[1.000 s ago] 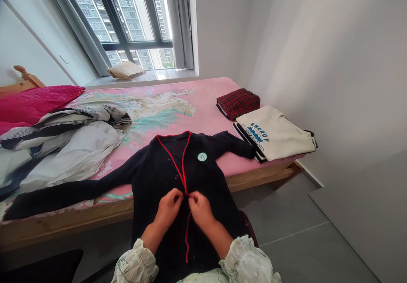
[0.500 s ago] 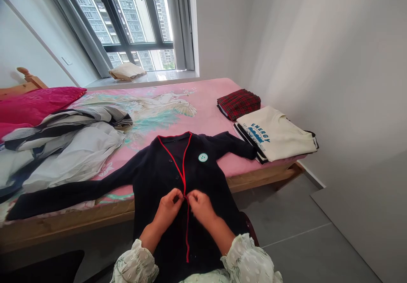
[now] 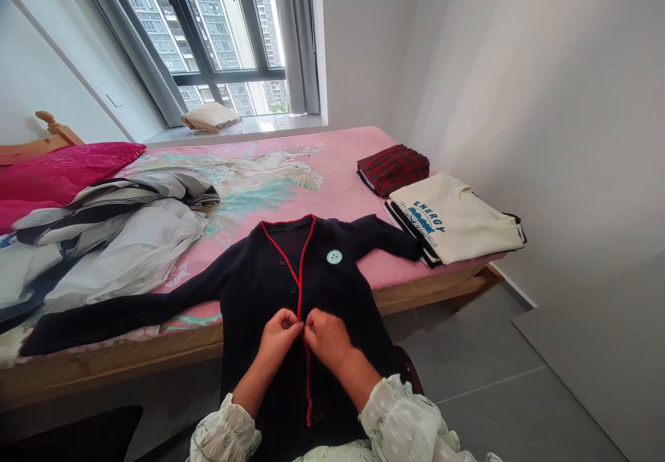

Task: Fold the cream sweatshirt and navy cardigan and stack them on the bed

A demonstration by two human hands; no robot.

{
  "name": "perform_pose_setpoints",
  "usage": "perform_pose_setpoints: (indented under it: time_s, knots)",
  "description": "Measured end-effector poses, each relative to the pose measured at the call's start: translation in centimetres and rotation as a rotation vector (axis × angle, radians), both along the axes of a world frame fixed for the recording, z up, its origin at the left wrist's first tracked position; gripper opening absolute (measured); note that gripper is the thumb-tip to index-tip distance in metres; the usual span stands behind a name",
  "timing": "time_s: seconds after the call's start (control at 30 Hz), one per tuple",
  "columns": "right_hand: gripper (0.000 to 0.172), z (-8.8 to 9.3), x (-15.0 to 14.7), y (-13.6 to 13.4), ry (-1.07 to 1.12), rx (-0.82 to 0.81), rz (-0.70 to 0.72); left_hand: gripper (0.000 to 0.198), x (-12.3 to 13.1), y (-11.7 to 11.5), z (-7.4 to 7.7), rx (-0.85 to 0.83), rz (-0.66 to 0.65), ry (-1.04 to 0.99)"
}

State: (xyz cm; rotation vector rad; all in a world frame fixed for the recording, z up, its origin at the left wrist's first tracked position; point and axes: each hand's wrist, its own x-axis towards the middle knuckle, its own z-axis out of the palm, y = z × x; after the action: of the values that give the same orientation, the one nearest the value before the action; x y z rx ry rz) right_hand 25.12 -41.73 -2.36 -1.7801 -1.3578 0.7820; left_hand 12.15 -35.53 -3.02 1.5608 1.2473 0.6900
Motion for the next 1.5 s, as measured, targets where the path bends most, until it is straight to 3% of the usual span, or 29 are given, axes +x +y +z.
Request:
perform_pose_setpoints:
  time_s: [0.13, 0.33, 0.5, 0.63, 0.73, 0.87, 0.93, 1.07, 1.13, 1.33, 1.5]
  knots:
    - [0.004, -0.3, 0.2, 0.3, 0.108, -0.081, 0.0, 0.011, 0.0, -0.1, 0.0, 0.035, 0.011, 0.017]
    - [0.011, -0.7, 0.7, 1.3, 0.392, -0.342, 0.05, 0.007, -0.4, -1.0, 1.5, 0.277, -0.088, 0.109]
    - [0.015, -0.4, 1.0, 1.1, 0.469, -0.4, 0.08, 0.004, -0.9, -0.6, 1.3, 0.388, -0.161, 0.169]
    - [0.018, 0.4, 0.9, 1.1, 0.344, -0.317, -0.021, 0.009, -1.5, 0.0, 1.2, 0.451, -0.168, 0.233]
    - [0.018, 1.8, 0.8, 1.8, 0.214, -0.147, -0.107, 0.011, -1.7, 0.6, 1.6, 0.52, -0.126, 0.265]
    - [0.014, 3.8, 0.5, 3.8, -0.058, 0.095, -0.089, 0.019, -1.3, 2.4, 2.8, 0.603, -0.092, 0.274]
    - [0.013, 4.2, 0.3, 4.9, -0.212, 0.066, -0.07, 0.023, -1.0, 3.8, 3.3, 0.618, -0.12, 0.291]
    - [0.033, 3.9, 0.2, 6.2, -0.463, -0.137, -0.07, 0.023, -0.2, 6.2, 4.0, 0.6, -0.235, 0.363]
    - [0.03, 3.8, 0.2, 6.5, -0.539, -0.187, -0.056, 0.023, 0.1, 7.1, 4.1, 0.589, -0.302, 0.39]
    - [0.038, 5.0, -0.1, 7.9, -0.619, -0.251, -0.003, 0.03, 0.6, 9.1, 4.1, 0.562, -0.427, 0.428]
    - [0.025, 5.3, 0.2, 8.7, -0.608, -0.266, -0.008, 0.032, -0.1, 9.1, 3.5, 0.577, -0.446, 0.409]
